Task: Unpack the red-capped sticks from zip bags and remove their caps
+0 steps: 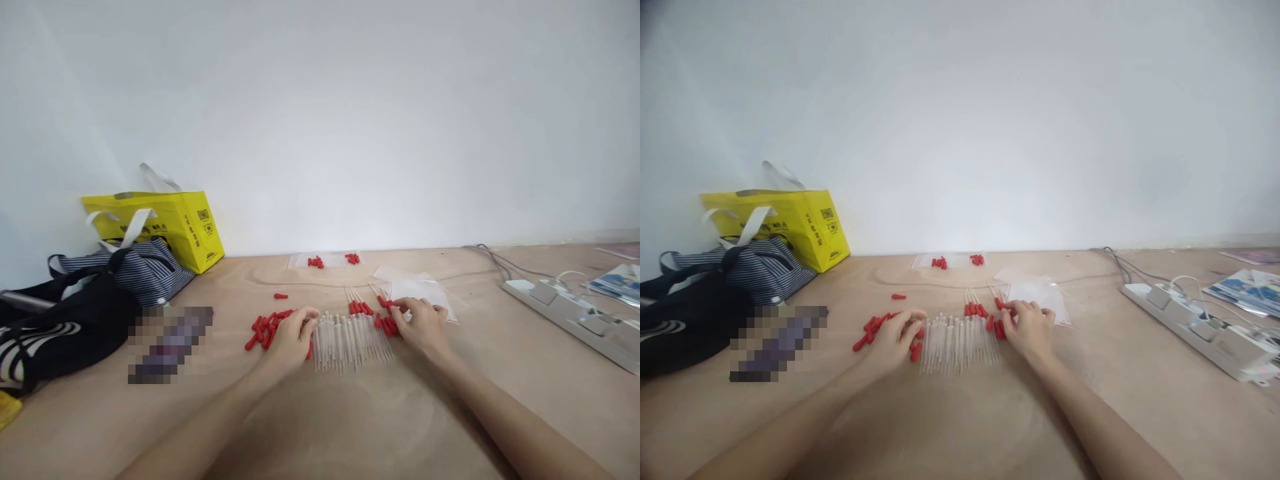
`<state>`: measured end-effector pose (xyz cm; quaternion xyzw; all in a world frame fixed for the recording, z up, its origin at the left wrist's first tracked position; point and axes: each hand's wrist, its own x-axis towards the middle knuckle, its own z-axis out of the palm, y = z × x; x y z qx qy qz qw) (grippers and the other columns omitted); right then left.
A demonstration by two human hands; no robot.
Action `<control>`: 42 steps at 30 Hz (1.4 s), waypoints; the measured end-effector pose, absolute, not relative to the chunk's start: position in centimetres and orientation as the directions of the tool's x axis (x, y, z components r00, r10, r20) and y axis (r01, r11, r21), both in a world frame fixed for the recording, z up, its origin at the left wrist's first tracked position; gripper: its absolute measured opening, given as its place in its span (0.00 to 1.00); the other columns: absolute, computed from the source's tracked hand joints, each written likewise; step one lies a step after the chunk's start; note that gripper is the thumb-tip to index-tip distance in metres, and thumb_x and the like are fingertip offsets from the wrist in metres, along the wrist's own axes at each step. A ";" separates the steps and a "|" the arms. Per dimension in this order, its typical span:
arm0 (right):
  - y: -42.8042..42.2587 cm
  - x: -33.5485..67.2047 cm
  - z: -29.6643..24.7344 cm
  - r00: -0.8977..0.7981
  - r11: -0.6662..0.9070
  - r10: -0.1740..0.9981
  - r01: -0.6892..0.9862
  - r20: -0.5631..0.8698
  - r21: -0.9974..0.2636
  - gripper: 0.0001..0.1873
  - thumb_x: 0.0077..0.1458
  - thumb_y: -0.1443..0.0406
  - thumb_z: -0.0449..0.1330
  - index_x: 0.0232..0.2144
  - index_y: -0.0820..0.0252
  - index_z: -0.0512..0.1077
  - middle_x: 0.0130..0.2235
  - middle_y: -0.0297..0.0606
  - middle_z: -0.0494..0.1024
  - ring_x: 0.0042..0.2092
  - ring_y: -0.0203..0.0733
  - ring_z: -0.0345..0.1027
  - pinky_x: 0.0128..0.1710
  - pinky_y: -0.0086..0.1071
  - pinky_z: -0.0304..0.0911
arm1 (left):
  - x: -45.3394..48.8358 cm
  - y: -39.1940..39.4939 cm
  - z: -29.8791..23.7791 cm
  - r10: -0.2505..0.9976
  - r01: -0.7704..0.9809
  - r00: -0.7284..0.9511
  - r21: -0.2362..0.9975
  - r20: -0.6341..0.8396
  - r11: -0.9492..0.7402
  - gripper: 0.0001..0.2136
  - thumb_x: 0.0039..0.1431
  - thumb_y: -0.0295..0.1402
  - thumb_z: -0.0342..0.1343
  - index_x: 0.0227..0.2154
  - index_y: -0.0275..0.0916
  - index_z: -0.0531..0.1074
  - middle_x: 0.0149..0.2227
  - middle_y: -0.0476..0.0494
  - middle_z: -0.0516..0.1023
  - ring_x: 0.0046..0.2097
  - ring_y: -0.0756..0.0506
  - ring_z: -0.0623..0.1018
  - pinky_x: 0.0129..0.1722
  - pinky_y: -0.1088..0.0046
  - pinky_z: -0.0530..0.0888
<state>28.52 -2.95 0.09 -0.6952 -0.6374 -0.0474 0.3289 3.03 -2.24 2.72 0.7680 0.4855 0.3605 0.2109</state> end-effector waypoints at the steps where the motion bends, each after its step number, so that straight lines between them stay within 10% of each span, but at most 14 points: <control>1: -2.7 29.1 0.2 0.221 -0.036 0.878 0.915 0.425 -0.401 0.12 0.51 0.59 0.49 0.29 0.54 0.72 0.29 0.35 0.75 0.37 0.43 0.64 0.41 0.39 0.45 | 3.5 -1.7 3.0 0.932 0.551 0.251 0.753 0.260 -0.359 0.06 0.54 0.27 0.44 0.33 0.38 0.64 0.31 0.46 0.74 0.34 0.48 0.74 0.34 0.71 0.69; 14: -2.1 29.9 0.0 0.247 -0.134 0.932 0.915 0.266 -0.379 0.18 0.52 0.54 0.47 0.25 0.55 0.73 0.28 0.40 0.76 0.36 0.45 0.65 0.36 0.39 0.45 | 9.1 1.9 2.1 0.975 0.726 0.221 0.666 0.007 -0.170 0.09 0.44 0.25 0.56 0.31 0.36 0.67 0.17 0.56 0.68 0.20 0.52 0.72 0.22 0.78 0.64; 25: -0.4 30.0 1.0 0.223 -0.163 0.955 0.945 0.195 -0.285 0.16 0.53 0.63 0.46 0.27 0.55 0.74 0.29 0.39 0.75 0.37 0.44 0.65 0.38 0.39 0.45 | 7.7 0.1 2.3 0.939 0.787 0.272 0.512 0.212 -0.344 0.09 0.49 0.30 0.52 0.35 0.36 0.67 0.30 0.47 0.72 0.32 0.48 0.72 0.30 0.74 0.67; 32: 3.7 28.9 1.1 0.234 -0.195 0.961 0.952 0.148 -0.237 0.13 0.48 0.58 0.53 0.28 0.58 0.74 0.33 0.42 0.75 0.39 0.47 0.65 0.38 0.41 0.46 | 3.0 -2.8 0.0 0.672 0.669 0.448 0.278 0.589 -0.689 0.06 0.55 0.28 0.46 0.29 0.38 0.68 0.29 0.47 0.70 0.34 0.48 0.70 0.35 0.71 0.68; 42: 3.8 26.8 1.6 0.234 -0.193 0.953 0.959 0.193 -0.208 0.14 0.50 0.63 0.49 0.27 0.65 0.72 0.34 0.49 0.73 0.40 0.51 0.63 0.38 0.41 0.48 | 1.9 -3.1 -1.2 0.593 0.655 0.470 0.192 0.654 -0.731 0.06 0.55 0.26 0.47 0.29 0.38 0.69 0.29 0.47 0.70 0.34 0.48 0.68 0.36 0.71 0.67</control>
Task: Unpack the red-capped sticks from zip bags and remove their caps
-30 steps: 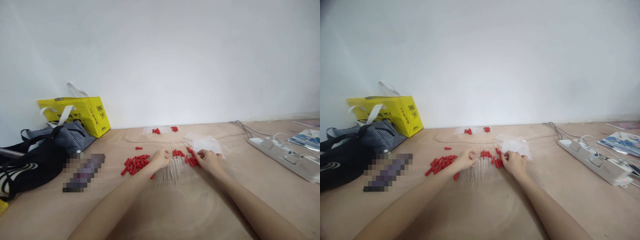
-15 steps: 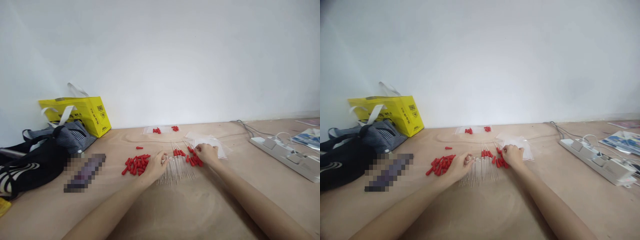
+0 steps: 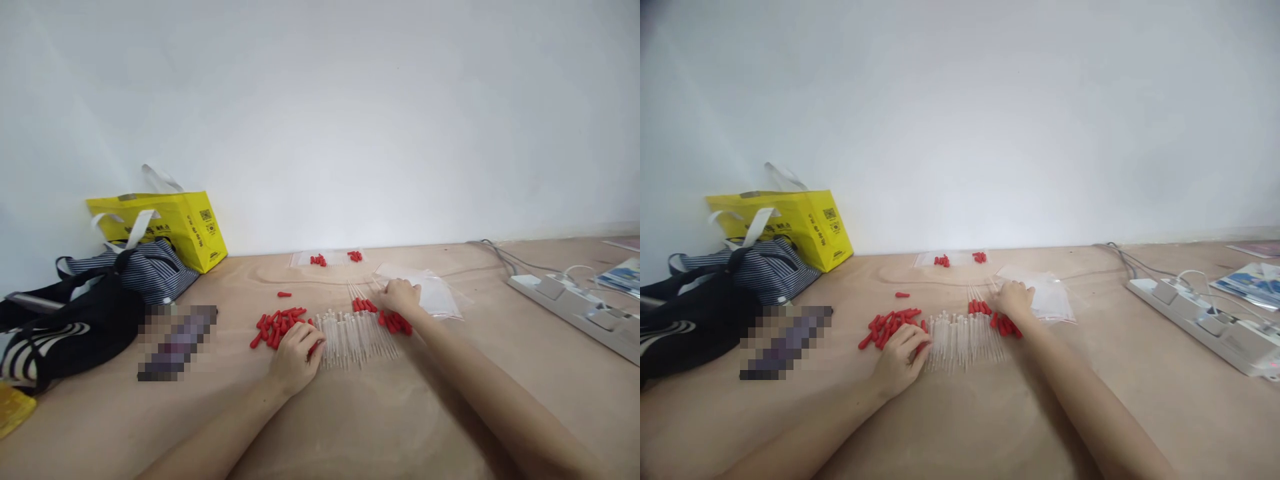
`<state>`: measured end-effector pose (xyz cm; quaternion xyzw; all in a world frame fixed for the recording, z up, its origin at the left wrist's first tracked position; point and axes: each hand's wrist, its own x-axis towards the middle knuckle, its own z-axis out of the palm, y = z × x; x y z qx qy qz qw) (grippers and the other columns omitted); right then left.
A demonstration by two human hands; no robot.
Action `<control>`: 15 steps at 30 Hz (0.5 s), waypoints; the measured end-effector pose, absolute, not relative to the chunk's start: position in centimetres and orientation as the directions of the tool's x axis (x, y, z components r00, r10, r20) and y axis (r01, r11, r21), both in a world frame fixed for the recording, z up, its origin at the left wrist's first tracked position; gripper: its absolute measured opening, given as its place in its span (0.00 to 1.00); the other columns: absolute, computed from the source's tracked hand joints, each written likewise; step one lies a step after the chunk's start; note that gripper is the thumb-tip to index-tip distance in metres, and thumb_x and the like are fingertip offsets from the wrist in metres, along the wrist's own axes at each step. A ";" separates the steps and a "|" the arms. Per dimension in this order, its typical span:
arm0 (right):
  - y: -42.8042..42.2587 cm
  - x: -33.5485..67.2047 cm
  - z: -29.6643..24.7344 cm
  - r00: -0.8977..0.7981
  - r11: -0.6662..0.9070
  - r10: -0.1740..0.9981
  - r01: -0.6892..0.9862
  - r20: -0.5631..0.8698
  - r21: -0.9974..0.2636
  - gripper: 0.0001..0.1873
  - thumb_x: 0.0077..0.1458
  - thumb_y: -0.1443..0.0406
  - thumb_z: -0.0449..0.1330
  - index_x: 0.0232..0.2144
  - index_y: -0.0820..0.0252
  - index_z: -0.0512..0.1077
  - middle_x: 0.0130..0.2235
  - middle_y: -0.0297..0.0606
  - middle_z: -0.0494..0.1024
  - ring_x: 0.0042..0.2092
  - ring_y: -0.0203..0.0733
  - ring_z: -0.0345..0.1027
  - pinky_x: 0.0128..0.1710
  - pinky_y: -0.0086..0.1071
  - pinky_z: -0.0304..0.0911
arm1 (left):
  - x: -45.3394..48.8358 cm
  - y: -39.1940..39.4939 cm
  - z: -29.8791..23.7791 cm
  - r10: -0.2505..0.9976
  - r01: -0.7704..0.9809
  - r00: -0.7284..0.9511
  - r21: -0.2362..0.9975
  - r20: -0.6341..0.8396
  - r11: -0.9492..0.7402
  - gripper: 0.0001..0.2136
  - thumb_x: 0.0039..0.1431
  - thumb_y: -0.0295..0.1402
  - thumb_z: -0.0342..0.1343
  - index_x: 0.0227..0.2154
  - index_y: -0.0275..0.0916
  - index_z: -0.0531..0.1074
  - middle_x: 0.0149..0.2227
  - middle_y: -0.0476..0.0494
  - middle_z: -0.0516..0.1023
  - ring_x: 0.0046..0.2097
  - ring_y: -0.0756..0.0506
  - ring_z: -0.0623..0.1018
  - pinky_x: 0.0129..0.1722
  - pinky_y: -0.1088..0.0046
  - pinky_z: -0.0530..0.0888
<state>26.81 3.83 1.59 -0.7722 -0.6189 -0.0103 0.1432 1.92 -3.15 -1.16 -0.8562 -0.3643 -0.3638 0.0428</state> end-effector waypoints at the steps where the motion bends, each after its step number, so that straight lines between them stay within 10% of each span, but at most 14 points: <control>1: 3.2 26.5 1.8 0.217 -0.172 0.953 0.962 0.210 -0.213 0.14 0.52 0.63 0.48 0.28 0.64 0.71 0.35 0.48 0.73 0.41 0.50 0.63 0.38 0.41 0.47 | 2.0 -3.2 -1.1 0.583 0.664 0.465 0.174 0.666 -0.727 0.06 0.54 0.27 0.47 0.29 0.38 0.69 0.29 0.46 0.70 0.34 0.48 0.68 0.36 0.70 0.67; 5: -0.7 25.1 1.2 -0.033 0.136 0.915 0.964 0.403 -0.229 0.12 0.56 0.62 0.46 0.30 0.61 0.68 0.32 0.39 0.73 0.36 0.41 0.63 0.40 0.37 0.45 | 2.2 -3.6 -0.8 0.525 0.725 0.429 0.066 0.735 -0.685 0.08 0.54 0.29 0.48 0.34 0.38 0.71 0.34 0.43 0.72 0.39 0.45 0.68 0.40 0.65 0.65; 9: -4.6 23.3 -1.5 -0.344 0.563 0.629 0.820 0.697 -0.103 0.10 0.54 0.64 0.51 0.23 0.60 0.65 0.24 0.33 0.71 0.31 0.37 0.60 0.41 0.36 0.43 | 2.4 -4.0 -0.6 0.467 0.743 0.460 -0.039 0.755 -0.668 0.11 0.55 0.34 0.49 0.40 0.41 0.71 0.40 0.41 0.72 0.43 0.43 0.67 0.43 0.63 0.62; 15: -6.0 21.8 -2.8 -0.413 0.681 0.510 0.730 0.754 -0.061 0.10 0.54 0.65 0.51 0.23 0.61 0.65 0.22 0.32 0.68 0.29 0.35 0.56 0.41 0.36 0.43 | 2.7 -4.2 -1.1 0.374 0.641 0.573 -0.113 0.730 -0.759 0.06 0.55 0.30 0.50 0.31 0.45 0.72 0.29 0.51 0.74 0.36 0.48 0.70 0.47 0.61 0.55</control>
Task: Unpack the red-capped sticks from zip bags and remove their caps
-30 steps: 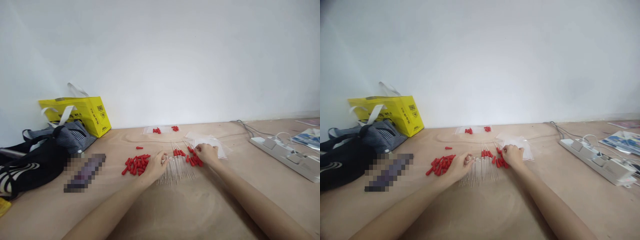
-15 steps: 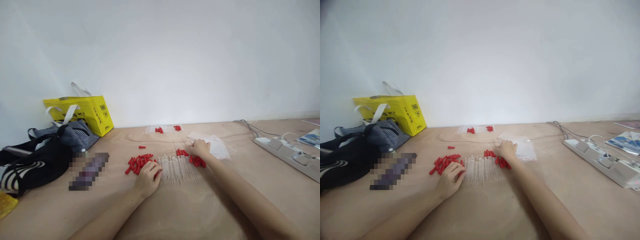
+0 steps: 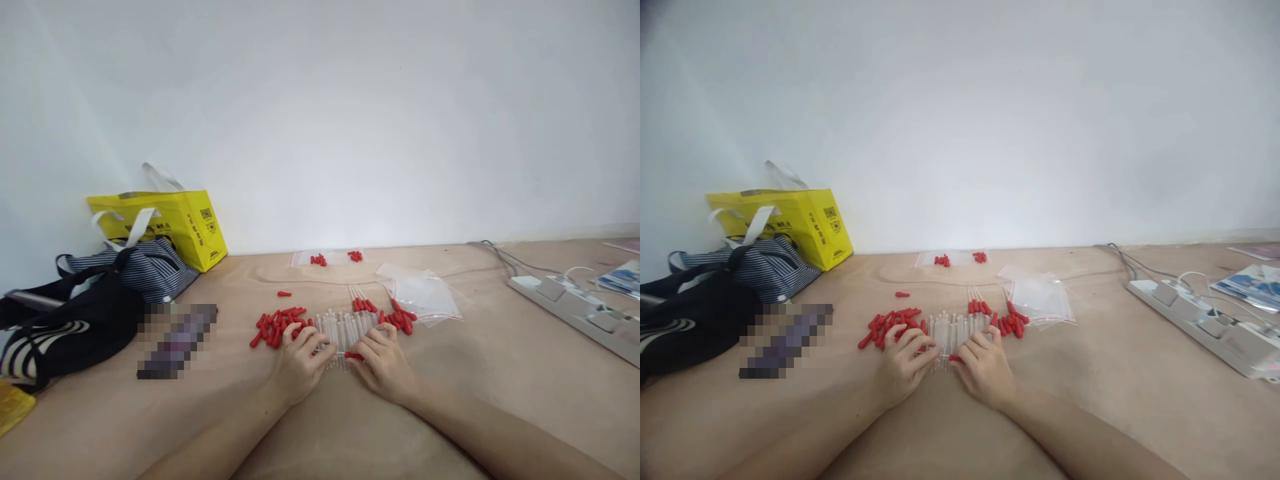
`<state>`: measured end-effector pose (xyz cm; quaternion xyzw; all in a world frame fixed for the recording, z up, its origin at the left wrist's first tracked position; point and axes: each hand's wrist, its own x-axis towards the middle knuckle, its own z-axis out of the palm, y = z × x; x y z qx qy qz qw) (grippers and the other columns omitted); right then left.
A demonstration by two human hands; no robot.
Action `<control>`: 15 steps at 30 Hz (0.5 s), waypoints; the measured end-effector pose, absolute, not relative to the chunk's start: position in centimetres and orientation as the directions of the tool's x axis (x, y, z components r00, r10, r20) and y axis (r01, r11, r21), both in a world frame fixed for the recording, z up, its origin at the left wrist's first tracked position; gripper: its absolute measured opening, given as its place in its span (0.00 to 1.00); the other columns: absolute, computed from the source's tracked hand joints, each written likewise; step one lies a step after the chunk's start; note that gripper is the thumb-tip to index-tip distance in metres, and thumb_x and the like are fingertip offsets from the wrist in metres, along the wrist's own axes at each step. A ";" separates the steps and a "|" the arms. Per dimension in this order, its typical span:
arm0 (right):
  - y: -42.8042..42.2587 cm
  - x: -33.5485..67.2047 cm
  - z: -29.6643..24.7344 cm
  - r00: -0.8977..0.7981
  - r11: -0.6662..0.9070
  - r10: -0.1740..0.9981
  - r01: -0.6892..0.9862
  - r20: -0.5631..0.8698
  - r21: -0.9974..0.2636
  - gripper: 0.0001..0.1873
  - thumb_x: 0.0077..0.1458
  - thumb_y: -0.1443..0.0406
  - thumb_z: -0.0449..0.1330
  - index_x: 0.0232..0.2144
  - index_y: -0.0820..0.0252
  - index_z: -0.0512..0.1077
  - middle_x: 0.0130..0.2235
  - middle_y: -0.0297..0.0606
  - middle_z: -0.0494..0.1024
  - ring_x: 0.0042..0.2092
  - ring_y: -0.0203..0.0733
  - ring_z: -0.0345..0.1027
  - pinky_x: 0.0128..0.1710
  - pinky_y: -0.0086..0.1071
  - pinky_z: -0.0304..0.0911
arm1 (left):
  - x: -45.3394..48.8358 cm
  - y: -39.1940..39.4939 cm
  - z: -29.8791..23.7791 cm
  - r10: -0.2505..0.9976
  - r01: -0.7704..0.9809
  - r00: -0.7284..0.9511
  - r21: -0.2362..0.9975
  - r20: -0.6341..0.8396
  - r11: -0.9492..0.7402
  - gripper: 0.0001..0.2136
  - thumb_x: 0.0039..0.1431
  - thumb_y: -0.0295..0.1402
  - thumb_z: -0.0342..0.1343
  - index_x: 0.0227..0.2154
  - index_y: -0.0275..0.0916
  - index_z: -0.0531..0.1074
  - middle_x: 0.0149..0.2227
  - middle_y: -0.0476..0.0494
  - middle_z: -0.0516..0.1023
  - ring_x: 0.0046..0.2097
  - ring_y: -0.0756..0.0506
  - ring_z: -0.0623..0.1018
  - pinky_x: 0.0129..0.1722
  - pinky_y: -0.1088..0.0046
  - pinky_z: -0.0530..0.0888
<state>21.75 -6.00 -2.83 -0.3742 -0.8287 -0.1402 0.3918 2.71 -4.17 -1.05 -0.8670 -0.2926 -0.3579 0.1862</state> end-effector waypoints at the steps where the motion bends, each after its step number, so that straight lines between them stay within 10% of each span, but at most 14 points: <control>1: -6.0 21.6 -2.7 -0.410 0.686 0.505 0.724 0.759 -0.066 0.10 0.54 0.65 0.51 0.23 0.61 0.66 0.22 0.32 0.69 0.29 0.35 0.56 0.41 0.36 0.43 | 2.8 -4.2 -1.2 0.359 0.632 0.586 -0.133 0.727 -0.763 0.07 0.55 0.28 0.49 0.31 0.44 0.71 0.27 0.52 0.74 0.34 0.49 0.69 0.47 0.61 0.54; 15: -5.9 21.9 -2.6 -0.432 0.698 0.522 0.712 0.735 -0.078 0.12 0.54 0.63 0.53 0.21 0.60 0.68 0.20 0.31 0.67 0.29 0.35 0.54 0.40 0.39 0.41 | 3.0 -4.5 -1.2 0.370 0.657 0.588 -0.158 0.719 -0.737 0.09 0.55 0.26 0.46 0.24 0.40 0.69 0.20 0.52 0.71 0.30 0.49 0.67 0.43 0.61 0.55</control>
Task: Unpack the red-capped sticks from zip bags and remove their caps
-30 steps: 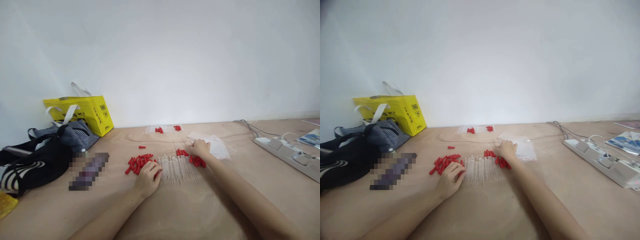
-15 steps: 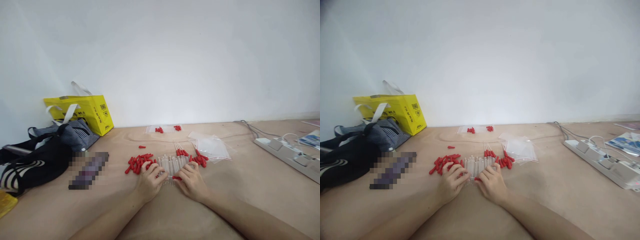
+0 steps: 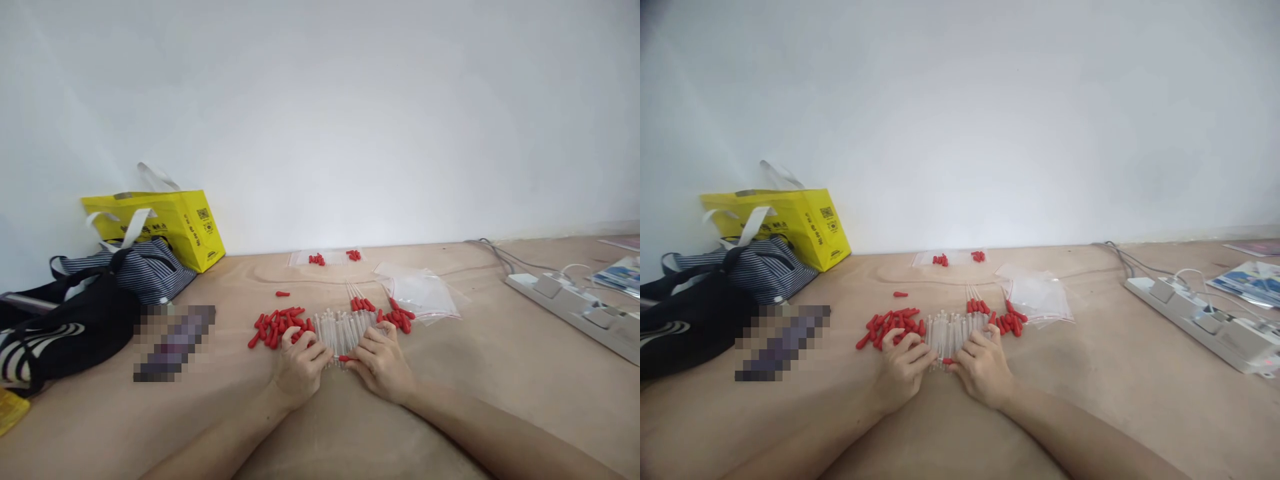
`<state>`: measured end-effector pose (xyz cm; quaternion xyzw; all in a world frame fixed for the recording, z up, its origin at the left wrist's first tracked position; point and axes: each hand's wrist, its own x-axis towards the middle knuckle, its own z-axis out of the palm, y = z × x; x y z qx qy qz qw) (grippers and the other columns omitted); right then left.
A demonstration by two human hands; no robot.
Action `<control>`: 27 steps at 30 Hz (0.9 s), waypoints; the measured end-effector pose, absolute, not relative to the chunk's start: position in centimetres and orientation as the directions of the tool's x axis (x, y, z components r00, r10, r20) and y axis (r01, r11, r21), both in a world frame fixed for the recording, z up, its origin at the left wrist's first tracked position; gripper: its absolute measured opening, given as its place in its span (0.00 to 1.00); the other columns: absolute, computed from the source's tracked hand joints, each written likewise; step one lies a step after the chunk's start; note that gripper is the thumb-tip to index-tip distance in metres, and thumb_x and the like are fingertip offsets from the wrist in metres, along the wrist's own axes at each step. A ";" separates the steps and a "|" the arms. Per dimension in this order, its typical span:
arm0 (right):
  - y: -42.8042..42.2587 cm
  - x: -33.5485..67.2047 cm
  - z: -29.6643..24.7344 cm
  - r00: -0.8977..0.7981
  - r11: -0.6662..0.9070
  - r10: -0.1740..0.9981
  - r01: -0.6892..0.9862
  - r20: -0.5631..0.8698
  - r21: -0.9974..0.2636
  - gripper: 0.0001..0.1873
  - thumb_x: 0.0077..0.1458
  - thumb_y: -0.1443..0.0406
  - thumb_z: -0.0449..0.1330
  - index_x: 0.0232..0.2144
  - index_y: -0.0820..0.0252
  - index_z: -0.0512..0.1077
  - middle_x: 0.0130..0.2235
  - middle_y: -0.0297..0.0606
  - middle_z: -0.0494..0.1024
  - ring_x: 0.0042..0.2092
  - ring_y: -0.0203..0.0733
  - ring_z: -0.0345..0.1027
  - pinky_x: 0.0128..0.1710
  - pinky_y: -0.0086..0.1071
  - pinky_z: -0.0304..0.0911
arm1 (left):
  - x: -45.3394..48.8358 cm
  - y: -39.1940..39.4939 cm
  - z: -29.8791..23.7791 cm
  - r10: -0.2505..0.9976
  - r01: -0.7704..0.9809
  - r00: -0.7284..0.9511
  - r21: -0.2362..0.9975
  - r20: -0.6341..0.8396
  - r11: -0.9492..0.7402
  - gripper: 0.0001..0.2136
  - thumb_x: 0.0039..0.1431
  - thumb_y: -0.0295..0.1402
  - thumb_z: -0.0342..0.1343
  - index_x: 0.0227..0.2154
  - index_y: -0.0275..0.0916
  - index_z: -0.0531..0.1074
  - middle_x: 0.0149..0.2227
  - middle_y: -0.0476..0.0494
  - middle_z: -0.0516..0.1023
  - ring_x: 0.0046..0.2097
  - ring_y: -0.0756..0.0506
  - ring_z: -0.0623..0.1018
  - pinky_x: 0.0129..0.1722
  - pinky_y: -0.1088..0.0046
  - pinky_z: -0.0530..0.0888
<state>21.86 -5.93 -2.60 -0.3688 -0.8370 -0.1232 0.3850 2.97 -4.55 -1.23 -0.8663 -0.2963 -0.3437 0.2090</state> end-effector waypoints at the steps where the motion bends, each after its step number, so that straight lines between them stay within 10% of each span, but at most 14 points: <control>1: -6.0 21.9 -2.6 -0.442 0.703 0.522 0.707 0.730 -0.074 0.11 0.53 0.64 0.53 0.21 0.60 0.68 0.20 0.31 0.67 0.29 0.35 0.54 0.40 0.39 0.41 | 3.0 -4.6 -1.2 0.369 0.656 0.589 -0.159 0.719 -0.738 0.09 0.55 0.27 0.46 0.24 0.40 0.69 0.20 0.52 0.71 0.30 0.49 0.66 0.43 0.61 0.55; 20: -6.5 22.4 -2.6 -0.480 0.765 0.454 0.642 0.751 -0.052 0.08 0.50 0.69 0.50 0.21 0.60 0.66 0.20 0.30 0.65 0.29 0.34 0.55 0.43 0.40 0.43 | 2.8 -4.6 -1.3 0.331 0.648 0.570 -0.165 0.752 -0.743 0.09 0.55 0.26 0.46 0.25 0.40 0.70 0.21 0.53 0.72 0.30 0.49 0.67 0.42 0.62 0.56; 27: -5.5 25.3 -2.2 -0.212 0.563 0.580 0.803 0.787 -0.198 0.10 0.53 0.63 0.52 0.24 0.57 0.70 0.24 0.31 0.70 0.31 0.35 0.60 0.43 0.37 0.43 | 1.6 -4.1 -0.3 0.568 0.724 0.383 0.144 0.728 -0.674 0.09 0.57 0.29 0.45 0.27 0.40 0.70 0.27 0.49 0.74 0.32 0.48 0.68 0.35 0.69 0.62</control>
